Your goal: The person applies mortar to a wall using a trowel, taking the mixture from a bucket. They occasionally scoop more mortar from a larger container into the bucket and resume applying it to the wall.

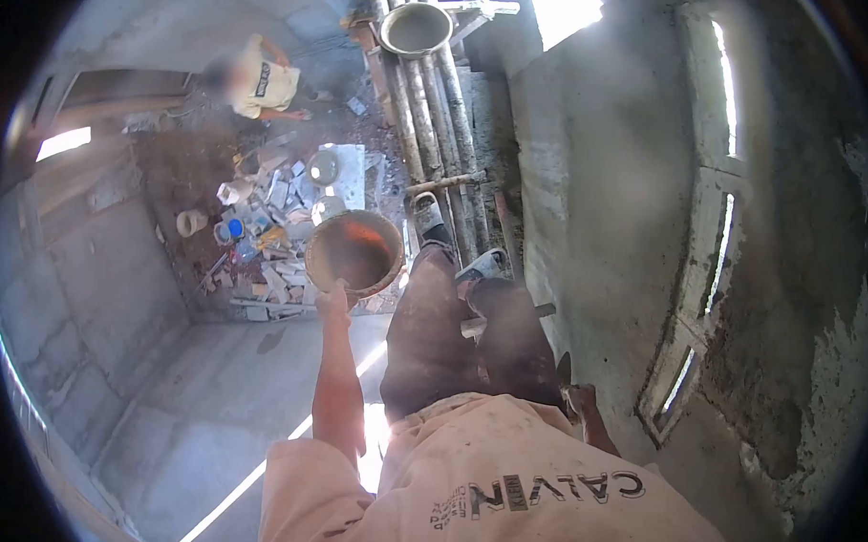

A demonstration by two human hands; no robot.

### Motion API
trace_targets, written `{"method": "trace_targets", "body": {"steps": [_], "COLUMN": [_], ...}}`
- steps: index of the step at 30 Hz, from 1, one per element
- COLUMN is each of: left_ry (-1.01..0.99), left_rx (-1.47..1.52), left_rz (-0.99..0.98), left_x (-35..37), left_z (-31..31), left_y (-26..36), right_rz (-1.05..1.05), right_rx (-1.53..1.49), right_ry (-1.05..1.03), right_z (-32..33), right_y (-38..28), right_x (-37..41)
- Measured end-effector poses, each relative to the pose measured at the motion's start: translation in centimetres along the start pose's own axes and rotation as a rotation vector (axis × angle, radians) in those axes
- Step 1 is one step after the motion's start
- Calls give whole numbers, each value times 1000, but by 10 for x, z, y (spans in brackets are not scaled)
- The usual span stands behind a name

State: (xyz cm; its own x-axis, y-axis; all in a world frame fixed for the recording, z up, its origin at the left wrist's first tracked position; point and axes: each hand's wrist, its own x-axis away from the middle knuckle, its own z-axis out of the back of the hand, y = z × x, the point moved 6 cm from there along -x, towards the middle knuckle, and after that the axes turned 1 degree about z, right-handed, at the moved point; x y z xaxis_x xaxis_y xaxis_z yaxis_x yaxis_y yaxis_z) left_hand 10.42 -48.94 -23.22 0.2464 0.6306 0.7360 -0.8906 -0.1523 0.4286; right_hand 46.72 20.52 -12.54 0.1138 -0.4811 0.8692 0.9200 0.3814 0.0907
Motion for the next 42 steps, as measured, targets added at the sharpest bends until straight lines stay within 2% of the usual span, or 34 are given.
{"method": "trace_targets", "body": {"steps": [1, 3, 5, 6, 8, 9, 12, 14, 15, 16, 17, 19, 20, 22, 25, 27, 28, 29, 31, 33, 36, 39, 40, 42], "left_ry": [-16, -30, -35, -26, 1, -18, -42, -14, 25, 42, 59, 35, 45, 64, 112, 220, 278, 249, 121, 44, 50, 41, -28, 39], "left_rx": [16, 0, -42, -60, -92, -84, -123, -235, -211, -213, -215, -184, -123, -15, -105, -455, -531, -575, -624, -572, -28, 167, 174, 212], "left_rz": [-20, -9, 33, 35, 40, 30, -3, -42, -143, -146, -150, -17, -40, -72, -176, -129, -36, -14, -43, -3, 44, 92, 82, 149], "left_x": [-16, -27, -22, -25, -37, -44, -71, -102, -136, -143, -149, -132, -142, -169, -248, -279, -313, -341, -389, -440, -478, -522, -533, -550], "left_z": [-4, -10, -24, -32, -44, -53, -75, -81, -90, -87, -85, -123, -131, -148, -170, -190, -194, -202, -214, -225, -244, -249, -250, -249], "left_y": [1, 1, 25, 28, 34, 35, 25, 4, -15, -27, -37, 14, 20, 13, -11, 3, -8, -13, -9, -7, -2, 1, 4, 7], "right_rz": [88, -3, 58, 202, 304, 262, 273, 320, 391, 443, 451, 423, 419, 361, 357, 430, 479, 524, 380, 288, 369, 447, 476, 448], "right_rx": [164, -31, -10, 20, -11, -72, -205, -257, -229, -204, -177, -259, -301, -290, -235, -173, -132, -90, -49, 5, 92, 144, 134, 101], "right_ry": [35, -32, 29, 57, 109, 134, 19, -45, -22, -3, 21, -64, -96, -199, -282, -278, -262, -240, -288, -338, -336, -342, -332, -345], "right_z": [-9, 14, 34, 33, 41, 54, 63, 45, 34, 18, 4, -28, -43, -74, -131, -162, -174, -185, -198, -220, -243, -249, -249, -244], "right_y": [13, -61, -125, -139, -187, -239, -350, -417, -461, -491, -495, -534, -554, -577, -586, -588, -587, -585, -586, -583, -584, -600, -606, -621], "right_x": [-14, 16, 13, -10, -36, -30, -53, -82, -109, -128, -131, -134, -130, -128, -149, -171, -177, -183, -180, -190, -205, -205, -205, -202]}}
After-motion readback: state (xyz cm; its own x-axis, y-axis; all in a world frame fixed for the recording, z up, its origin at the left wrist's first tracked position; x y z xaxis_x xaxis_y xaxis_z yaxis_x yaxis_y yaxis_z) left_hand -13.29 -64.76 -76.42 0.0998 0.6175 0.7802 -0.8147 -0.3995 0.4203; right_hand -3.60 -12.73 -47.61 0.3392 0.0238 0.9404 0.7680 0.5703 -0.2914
